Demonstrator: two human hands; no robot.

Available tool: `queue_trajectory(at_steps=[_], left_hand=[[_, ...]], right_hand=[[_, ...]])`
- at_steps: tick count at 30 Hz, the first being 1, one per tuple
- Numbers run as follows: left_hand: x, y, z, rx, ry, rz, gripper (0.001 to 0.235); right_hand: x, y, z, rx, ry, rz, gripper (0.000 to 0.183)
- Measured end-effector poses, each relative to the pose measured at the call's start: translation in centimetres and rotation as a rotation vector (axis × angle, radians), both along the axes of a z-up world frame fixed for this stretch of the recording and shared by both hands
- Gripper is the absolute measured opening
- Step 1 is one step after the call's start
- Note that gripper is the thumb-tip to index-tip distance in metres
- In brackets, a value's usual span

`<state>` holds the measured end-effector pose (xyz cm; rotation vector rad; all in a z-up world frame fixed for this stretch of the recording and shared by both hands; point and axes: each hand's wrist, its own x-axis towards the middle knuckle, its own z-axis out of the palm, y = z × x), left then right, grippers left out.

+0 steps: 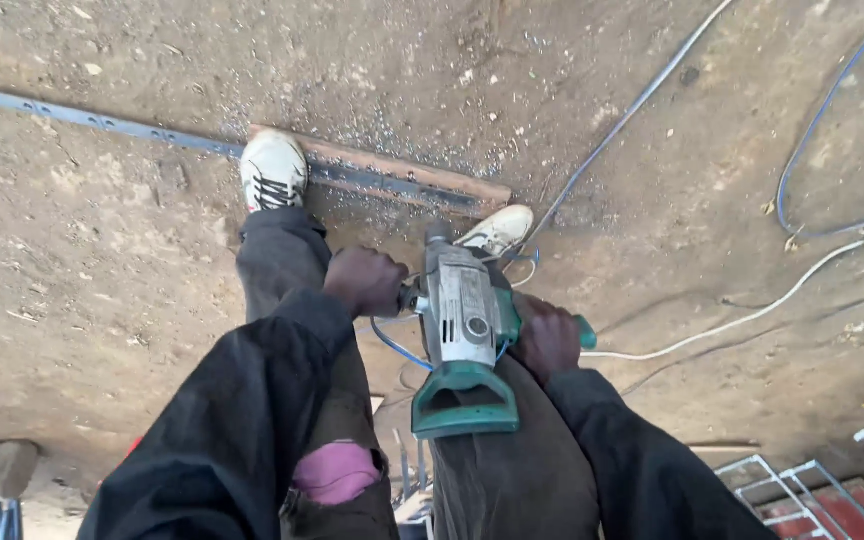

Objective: Drilling holes into a metal bar using a handheld power drill.

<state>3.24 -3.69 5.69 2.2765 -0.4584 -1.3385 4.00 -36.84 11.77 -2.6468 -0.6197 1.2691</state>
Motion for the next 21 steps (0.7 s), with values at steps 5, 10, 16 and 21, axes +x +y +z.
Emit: queue_trajectory(at_steps=[5,10,16,21], left_hand=[[1.0,0.2,1.2,0.004,-0.012,-0.013,0.021],[0.9,0.1,1.1,0.005,-0.025,-0.001,0.022],[0.9,-0.1,0.0,-0.006,0.004,-0.002,0.024],[0.2,0.5,-0.9,0.021,-0.037,0.015,0.024]], right_hand=[[-0.3,-0.3,-0.4,0.031,-0.005,-0.04,0.055],[-0.5,-0.3,-1.0,0.059,-0.047,-0.06,0.052],[-1.7,-1.7,-2.6,0.06,-0.048,-0.074,0.054],[0.2,0.8,-1.9,0.07,-0.063,-0.065,0.046]])
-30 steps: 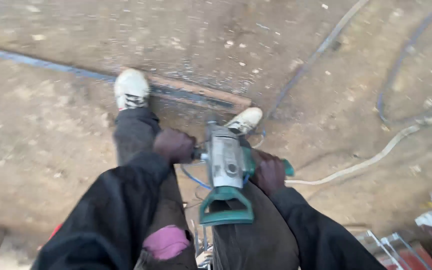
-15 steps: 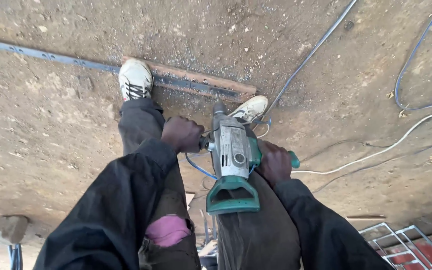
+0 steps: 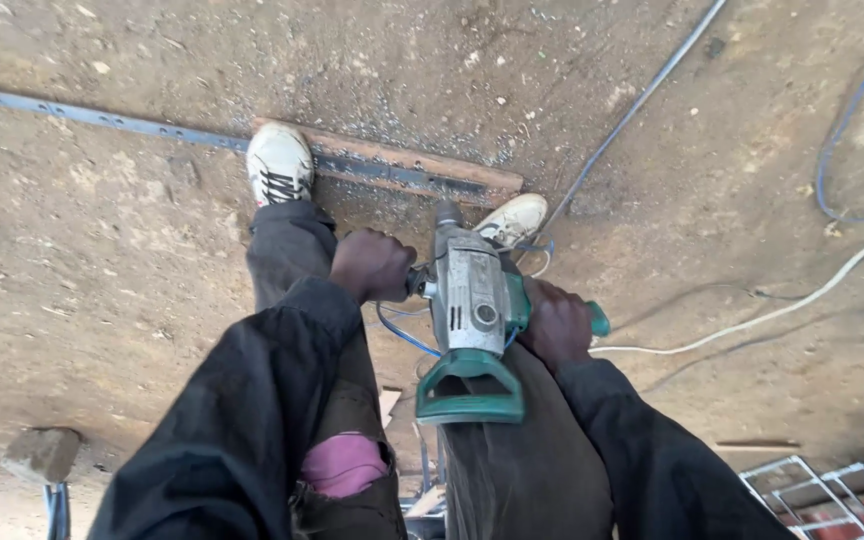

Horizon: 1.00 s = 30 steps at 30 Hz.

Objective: Drilling holes into a metal bar using a handheld power drill.

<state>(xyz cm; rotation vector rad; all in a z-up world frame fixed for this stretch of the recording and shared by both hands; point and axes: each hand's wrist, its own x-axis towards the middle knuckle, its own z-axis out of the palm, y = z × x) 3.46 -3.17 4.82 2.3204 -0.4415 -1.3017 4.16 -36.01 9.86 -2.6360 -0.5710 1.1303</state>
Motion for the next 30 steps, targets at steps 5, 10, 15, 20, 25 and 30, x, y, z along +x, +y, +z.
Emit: queue_trajectory(at_steps=[5,10,15,20,25,30], left_hand=[[-1.6,-0.6,-3.3,-0.082,-0.071,-0.061,0.033],[-3.7,0.2,-4.2,-0.13,-0.182,-0.032,0.032],[-4.0,0.4,-4.7,-0.166,-0.251,-0.026,0.028],[-3.1,0.5,-4.0,-0.174,-0.324,-0.076,0.029],[-4.2,0.1,-4.5,-0.164,-0.274,-0.07,0.026],[-3.2,0.0,-3.4,-0.147,-0.235,-0.051,0.024]], right_hand=[[2.0,0.3,1.3,-0.08,-0.073,0.083,0.035],[2.8,1.4,1.9,-0.04,-0.06,0.084,0.025],[3.2,1.3,1.5,-0.032,-0.056,0.114,0.015],[3.9,1.6,1.9,0.027,-0.084,0.094,0.014],[3.8,1.1,2.1,-0.035,-0.021,0.1,0.017],[2.9,0.5,1.8,-0.031,0.011,0.077,0.019]])
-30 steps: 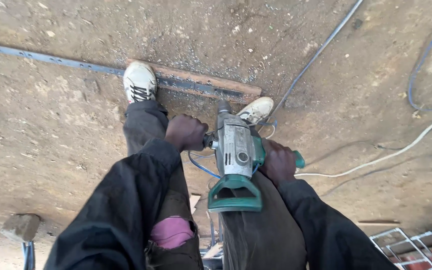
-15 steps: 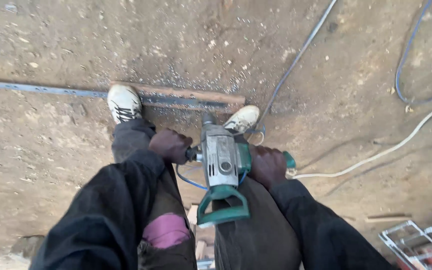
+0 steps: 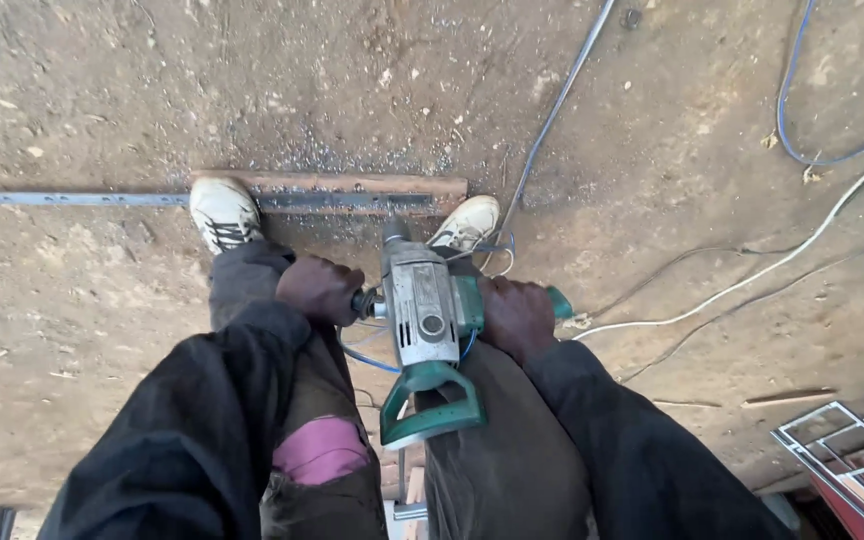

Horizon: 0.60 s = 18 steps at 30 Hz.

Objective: Drilling holes into a metal bar using a handheld power drill.

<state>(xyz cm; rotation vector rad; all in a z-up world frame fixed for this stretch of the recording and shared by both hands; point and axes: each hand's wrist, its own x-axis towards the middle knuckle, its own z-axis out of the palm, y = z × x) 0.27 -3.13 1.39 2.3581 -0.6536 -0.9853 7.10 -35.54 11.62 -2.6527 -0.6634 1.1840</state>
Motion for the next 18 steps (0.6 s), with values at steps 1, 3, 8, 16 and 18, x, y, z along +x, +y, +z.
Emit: queue_trajectory(at_steps=[1,3,8,16,18], left_hand=[[0.0,0.2,-0.3,-0.006,0.0,0.002,0.026],[0.1,0.7,-0.6,0.0,0.003,0.003,0.028],[1.4,0.8,0.3,-0.027,0.024,0.017,0.019],[0.4,0.5,-0.7,-0.013,0.02,0.0,0.022],[0.1,1.0,-1.4,-0.018,0.014,0.012,0.023]], right_hand=[[0.2,0.2,-0.3,0.013,0.003,-0.012,0.019],[0.0,0.1,-1.3,0.039,0.008,-0.026,0.019],[0.4,0.3,-0.5,0.065,-0.045,0.01,0.022],[-0.4,-0.2,-1.1,0.059,-0.12,0.035,0.019],[-0.6,-0.2,-2.0,0.066,-0.142,0.036,0.02]])
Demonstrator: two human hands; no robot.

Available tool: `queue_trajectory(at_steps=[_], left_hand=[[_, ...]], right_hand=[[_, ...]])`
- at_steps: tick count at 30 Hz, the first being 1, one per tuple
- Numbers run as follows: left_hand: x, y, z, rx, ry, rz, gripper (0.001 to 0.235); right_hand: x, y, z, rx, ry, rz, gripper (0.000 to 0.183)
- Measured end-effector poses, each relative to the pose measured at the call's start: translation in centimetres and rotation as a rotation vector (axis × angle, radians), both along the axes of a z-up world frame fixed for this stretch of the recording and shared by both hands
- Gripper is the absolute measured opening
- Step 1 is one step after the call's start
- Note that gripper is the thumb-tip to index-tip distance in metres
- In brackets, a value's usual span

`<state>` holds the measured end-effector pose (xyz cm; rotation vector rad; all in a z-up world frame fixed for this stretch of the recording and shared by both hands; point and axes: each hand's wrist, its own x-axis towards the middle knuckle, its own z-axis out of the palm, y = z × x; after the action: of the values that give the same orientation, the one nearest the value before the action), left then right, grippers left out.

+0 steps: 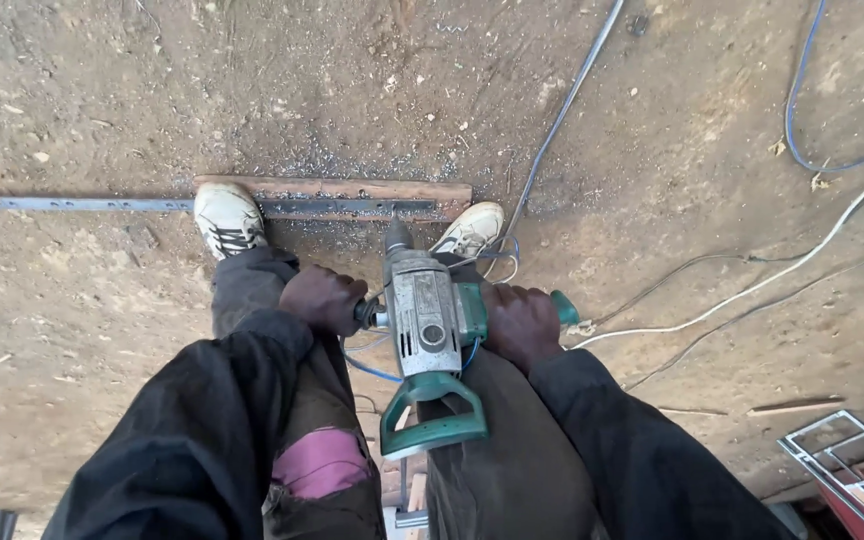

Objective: Drilling holes into a metal bar using a handheld power drill.

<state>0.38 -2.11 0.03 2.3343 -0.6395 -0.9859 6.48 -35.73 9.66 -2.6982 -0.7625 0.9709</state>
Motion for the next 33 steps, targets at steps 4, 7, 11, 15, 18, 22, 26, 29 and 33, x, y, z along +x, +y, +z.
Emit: queue_trajectory(at_steps=[4,7,11,15,18,22,26,29,33], left_hand=[[-0.7,0.4,1.5,-0.005,0.063,0.001,0.024],[-0.1,-0.3,0.7,-0.013,0.059,0.017,0.026],[-0.3,-1.1,0.5,-0.053,0.029,0.023,0.025],[-0.2,-0.7,0.2,-0.072,-0.024,0.036,0.027],[-0.5,0.2,0.6,-0.044,-0.023,0.019,0.029],[-0.7,-0.8,0.2,-0.058,-0.019,0.026,0.025],[0.2,-0.6,0.7,-0.081,-0.012,0.052,0.026],[1.0,-0.1,1.7,-0.056,-0.018,0.029,0.026],[0.8,0.0,1.5,-0.058,-0.047,0.015,0.023]], right_hand=[[-0.6,0.2,0.5,0.013,0.067,0.016,0.019],[1.0,0.2,0.9,-0.01,0.075,0.036,0.02],[0.5,-0.8,0.3,0.019,0.041,-0.005,0.021],[1.0,-0.4,0.7,0.03,0.028,0.024,0.019],[0.9,0.4,0.7,0.045,0.044,0.025,0.021],[0.0,-0.9,0.2,0.016,0.042,0.037,0.02],[0.2,-0.9,0.1,0.016,0.075,0.014,0.019],[0.4,-0.4,0.5,-0.008,0.15,0.022,0.024],[1.5,0.4,1.5,0.002,0.124,0.03,0.027]])
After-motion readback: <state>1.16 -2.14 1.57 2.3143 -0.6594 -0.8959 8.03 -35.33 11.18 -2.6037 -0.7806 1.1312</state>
